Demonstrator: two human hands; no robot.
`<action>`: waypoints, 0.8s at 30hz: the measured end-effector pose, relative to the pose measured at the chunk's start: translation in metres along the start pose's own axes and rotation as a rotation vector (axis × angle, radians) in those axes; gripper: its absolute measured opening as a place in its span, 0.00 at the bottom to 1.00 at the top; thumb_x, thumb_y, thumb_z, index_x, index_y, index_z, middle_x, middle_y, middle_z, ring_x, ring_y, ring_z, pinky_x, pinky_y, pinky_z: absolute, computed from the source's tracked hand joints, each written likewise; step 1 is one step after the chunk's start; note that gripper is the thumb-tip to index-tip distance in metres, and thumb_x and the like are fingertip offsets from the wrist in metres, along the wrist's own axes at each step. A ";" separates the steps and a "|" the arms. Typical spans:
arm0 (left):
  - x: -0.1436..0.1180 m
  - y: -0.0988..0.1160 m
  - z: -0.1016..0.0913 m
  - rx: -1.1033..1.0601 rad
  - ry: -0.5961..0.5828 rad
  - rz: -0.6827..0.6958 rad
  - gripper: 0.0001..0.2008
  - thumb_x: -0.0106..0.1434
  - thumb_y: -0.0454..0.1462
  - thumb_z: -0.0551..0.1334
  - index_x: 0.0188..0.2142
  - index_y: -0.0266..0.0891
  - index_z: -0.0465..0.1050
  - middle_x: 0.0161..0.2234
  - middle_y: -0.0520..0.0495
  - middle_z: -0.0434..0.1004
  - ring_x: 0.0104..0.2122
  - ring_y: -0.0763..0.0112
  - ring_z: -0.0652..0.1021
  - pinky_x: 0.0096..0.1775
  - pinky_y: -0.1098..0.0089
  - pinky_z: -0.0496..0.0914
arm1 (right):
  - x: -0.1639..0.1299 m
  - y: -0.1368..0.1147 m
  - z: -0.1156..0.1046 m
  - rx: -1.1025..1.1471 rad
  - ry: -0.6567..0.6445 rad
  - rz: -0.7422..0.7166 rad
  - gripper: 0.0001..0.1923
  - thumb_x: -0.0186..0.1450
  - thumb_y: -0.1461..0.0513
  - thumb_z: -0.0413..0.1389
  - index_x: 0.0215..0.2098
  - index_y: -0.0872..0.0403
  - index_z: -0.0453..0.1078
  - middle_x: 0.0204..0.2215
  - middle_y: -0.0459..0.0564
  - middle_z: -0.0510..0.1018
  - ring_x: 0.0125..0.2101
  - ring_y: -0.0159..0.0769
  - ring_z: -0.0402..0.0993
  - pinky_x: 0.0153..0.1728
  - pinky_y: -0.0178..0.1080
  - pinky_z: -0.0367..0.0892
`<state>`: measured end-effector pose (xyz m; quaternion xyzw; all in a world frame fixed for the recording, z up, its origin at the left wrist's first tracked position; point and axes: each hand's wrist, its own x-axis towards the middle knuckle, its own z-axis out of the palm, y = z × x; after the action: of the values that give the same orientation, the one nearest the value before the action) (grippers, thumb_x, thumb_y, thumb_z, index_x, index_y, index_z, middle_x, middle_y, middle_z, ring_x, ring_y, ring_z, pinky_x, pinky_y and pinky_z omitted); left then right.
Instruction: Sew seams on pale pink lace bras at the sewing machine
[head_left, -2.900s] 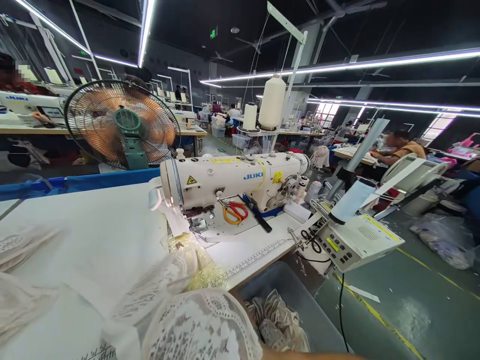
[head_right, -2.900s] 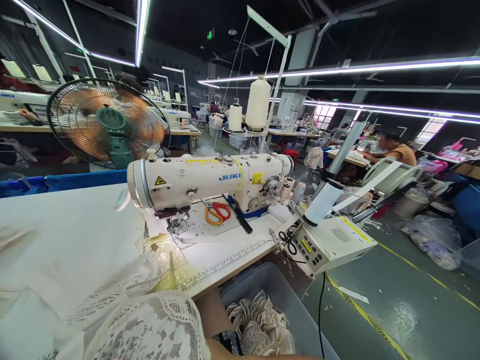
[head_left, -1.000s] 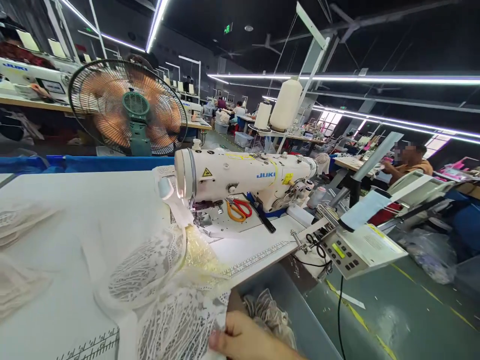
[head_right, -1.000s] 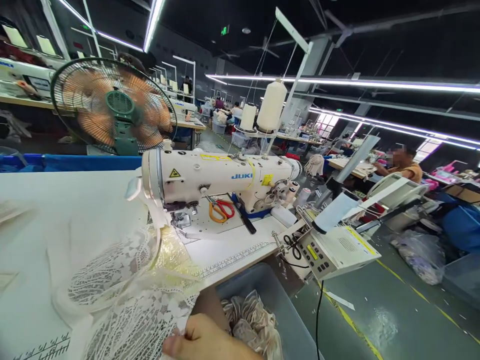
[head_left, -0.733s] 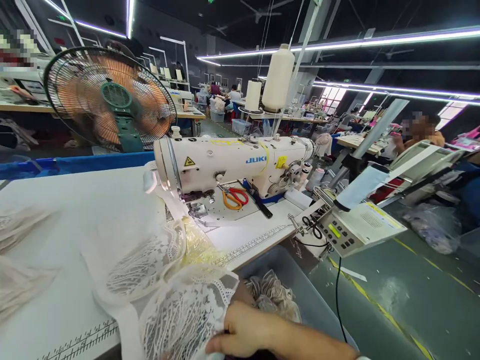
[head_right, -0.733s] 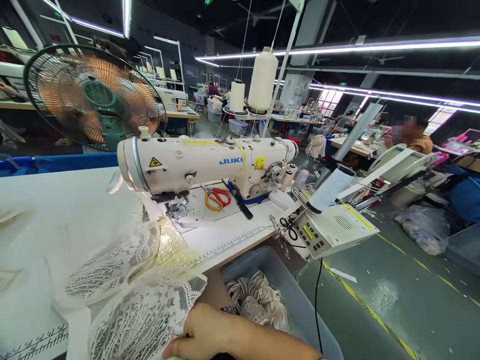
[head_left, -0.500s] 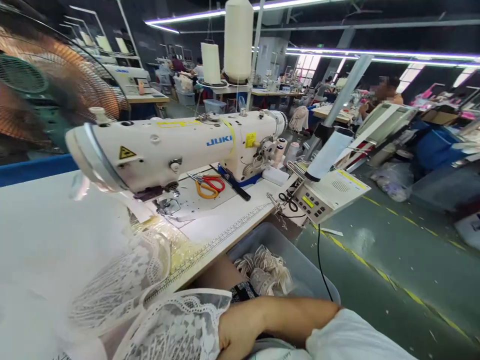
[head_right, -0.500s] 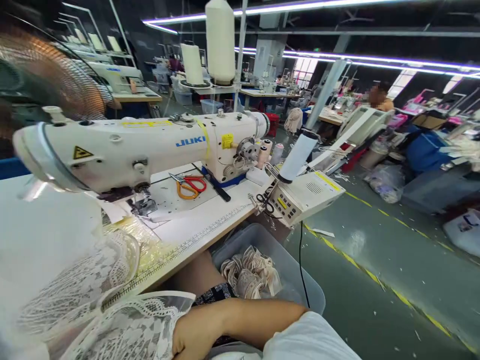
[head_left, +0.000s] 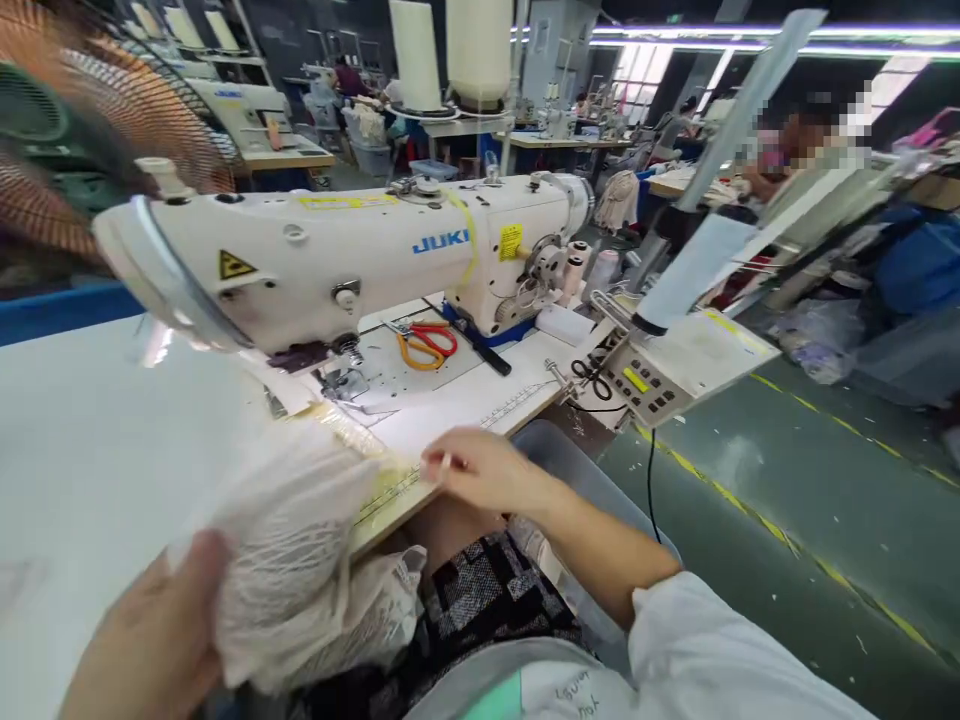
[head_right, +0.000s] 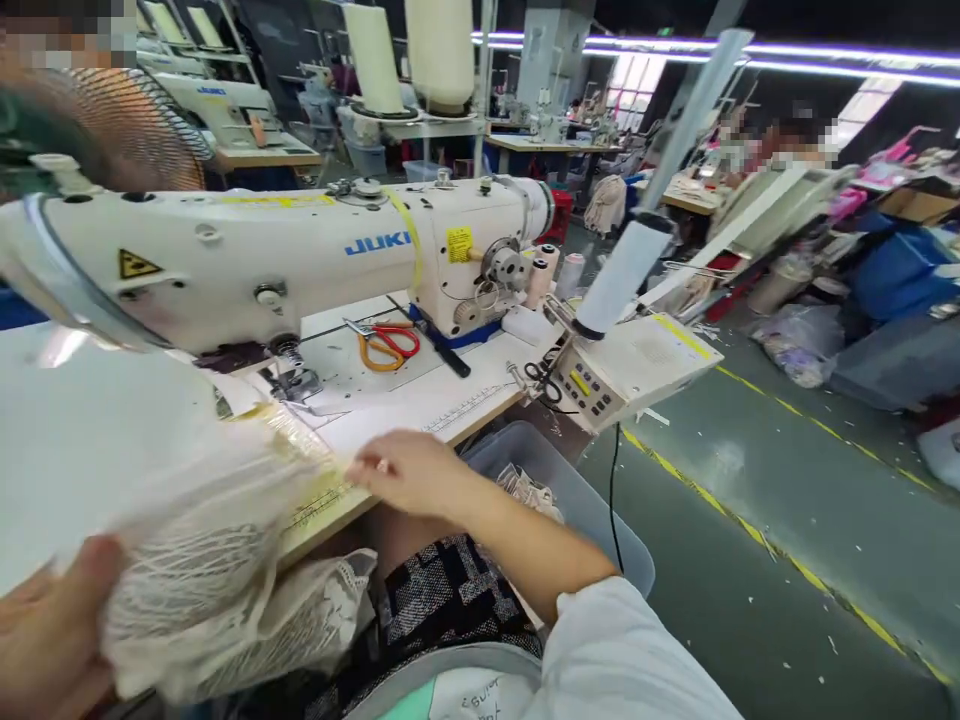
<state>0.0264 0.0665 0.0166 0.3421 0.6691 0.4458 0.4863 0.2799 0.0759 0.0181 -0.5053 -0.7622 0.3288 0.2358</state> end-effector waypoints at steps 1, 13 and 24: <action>-0.001 -0.001 0.002 -0.062 -0.032 -0.049 0.37 0.31 0.57 0.74 0.38 0.40 0.75 0.26 0.49 0.82 0.31 0.52 0.80 0.28 0.62 0.77 | 0.008 0.001 -0.003 0.073 0.142 0.033 0.11 0.67 0.56 0.53 0.34 0.53 0.72 0.30 0.45 0.75 0.30 0.31 0.68 0.33 0.34 0.61; 0.011 -0.014 -0.002 0.371 -0.333 0.251 0.24 0.51 0.58 0.64 0.26 0.39 0.77 0.24 0.46 0.79 0.30 0.59 0.76 0.29 0.70 0.71 | 0.049 0.012 0.037 0.593 -0.295 0.081 0.15 0.64 0.60 0.51 0.21 0.53 0.57 0.16 0.35 0.54 0.16 0.24 0.56 0.22 0.30 0.55; 0.028 -0.003 0.035 0.872 -0.640 0.496 0.23 0.60 0.53 0.48 0.15 0.44 0.55 0.14 0.49 0.62 0.17 0.67 0.65 0.23 0.67 0.61 | 0.057 0.004 0.034 0.175 -0.259 -0.018 0.15 0.61 0.69 0.51 0.17 0.54 0.56 0.16 0.38 0.60 0.22 0.26 0.59 0.25 0.30 0.52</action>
<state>0.0517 0.0992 -0.0005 0.7738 0.5107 0.1050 0.3597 0.2374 0.1205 -0.0069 -0.4293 -0.7592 0.4543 0.1818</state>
